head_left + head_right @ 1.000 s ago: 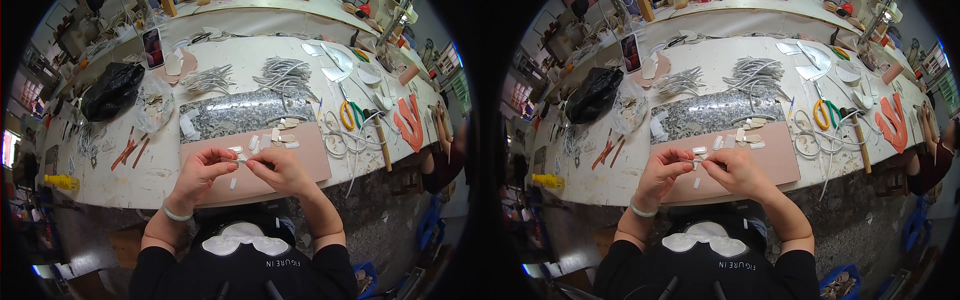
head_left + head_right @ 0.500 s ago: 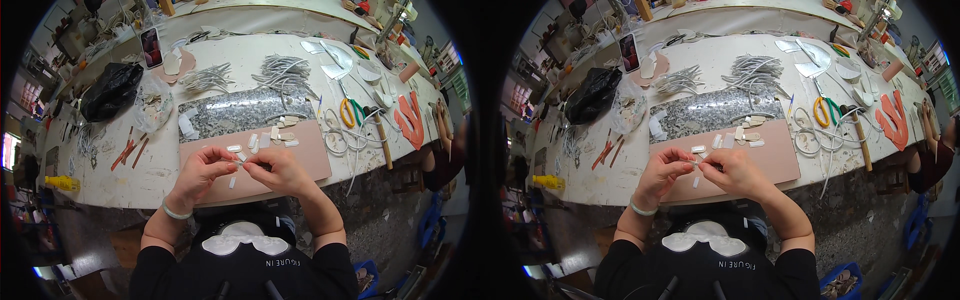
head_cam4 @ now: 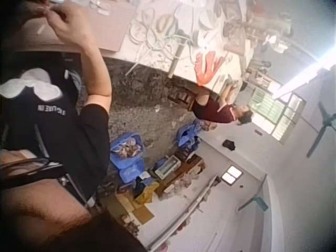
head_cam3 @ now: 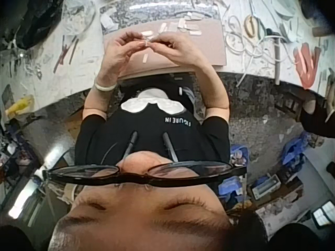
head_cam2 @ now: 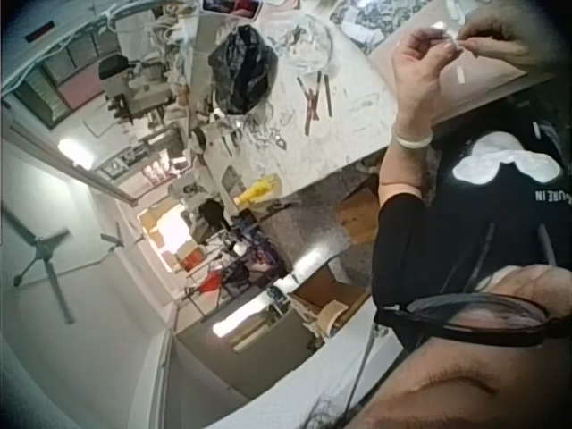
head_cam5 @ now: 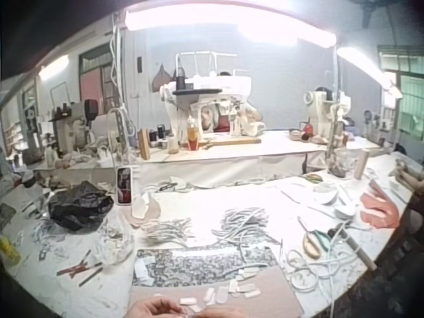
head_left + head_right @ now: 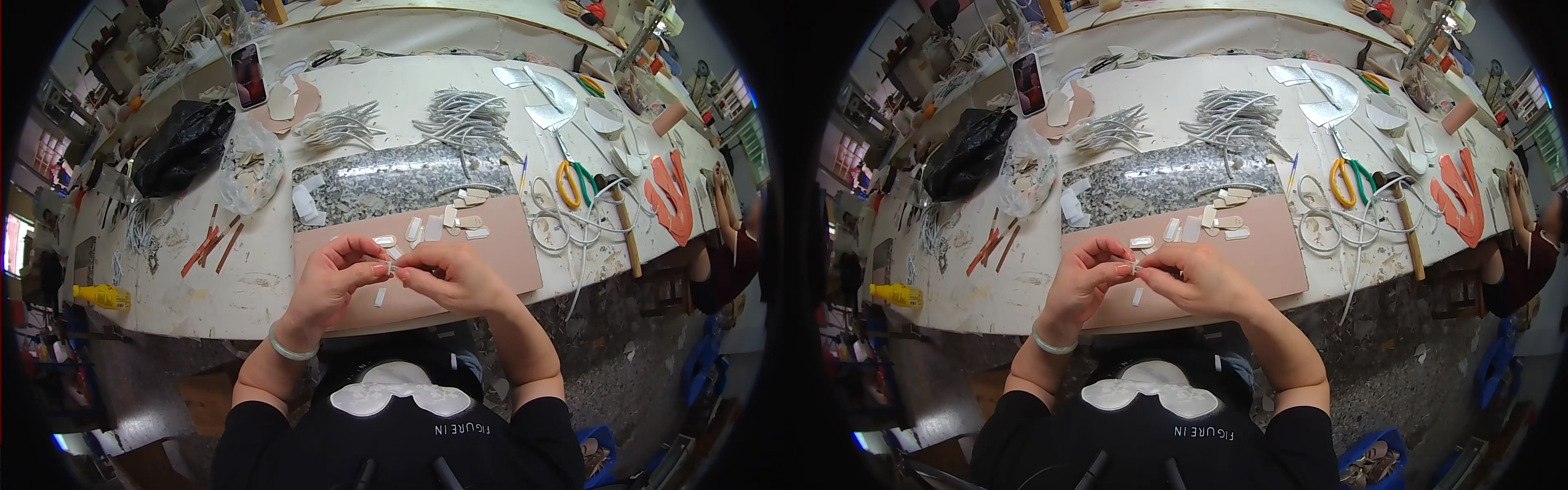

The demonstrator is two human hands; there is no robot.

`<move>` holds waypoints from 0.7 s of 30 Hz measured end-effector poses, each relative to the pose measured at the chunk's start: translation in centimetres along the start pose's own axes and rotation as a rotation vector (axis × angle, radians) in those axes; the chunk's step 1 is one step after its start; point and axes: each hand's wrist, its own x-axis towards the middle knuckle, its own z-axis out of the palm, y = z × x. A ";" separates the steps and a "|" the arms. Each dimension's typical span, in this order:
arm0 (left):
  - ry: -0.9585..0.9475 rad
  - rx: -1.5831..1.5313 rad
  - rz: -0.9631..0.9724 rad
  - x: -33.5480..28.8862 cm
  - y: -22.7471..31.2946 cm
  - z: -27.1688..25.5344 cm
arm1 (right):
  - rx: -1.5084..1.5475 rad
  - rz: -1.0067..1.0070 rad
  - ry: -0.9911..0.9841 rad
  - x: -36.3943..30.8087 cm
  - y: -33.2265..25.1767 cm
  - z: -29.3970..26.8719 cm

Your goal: The person sits at a cluttered workbench and repeatedly picks up small white oval pieces and thin white strips. They wrap the strips around the oval pieces by hand, creating small assembled units. The person places the finished units on the table and occasionally picks up a new piece to continue the process.

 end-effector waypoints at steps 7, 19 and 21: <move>0.010 0.131 0.036 -0.6 -0.2 0.6 | -0.121 -0.051 0.005 0.4 0.8 0.6; 0.363 0.460 0.154 0.1 2.7 -2.2 | -0.043 -0.324 0.108 -1.1 0.0 -0.1; 0.439 0.634 0.158 0.3 3.5 -3.6 | -0.026 -0.314 0.182 -1.6 -0.9 -0.8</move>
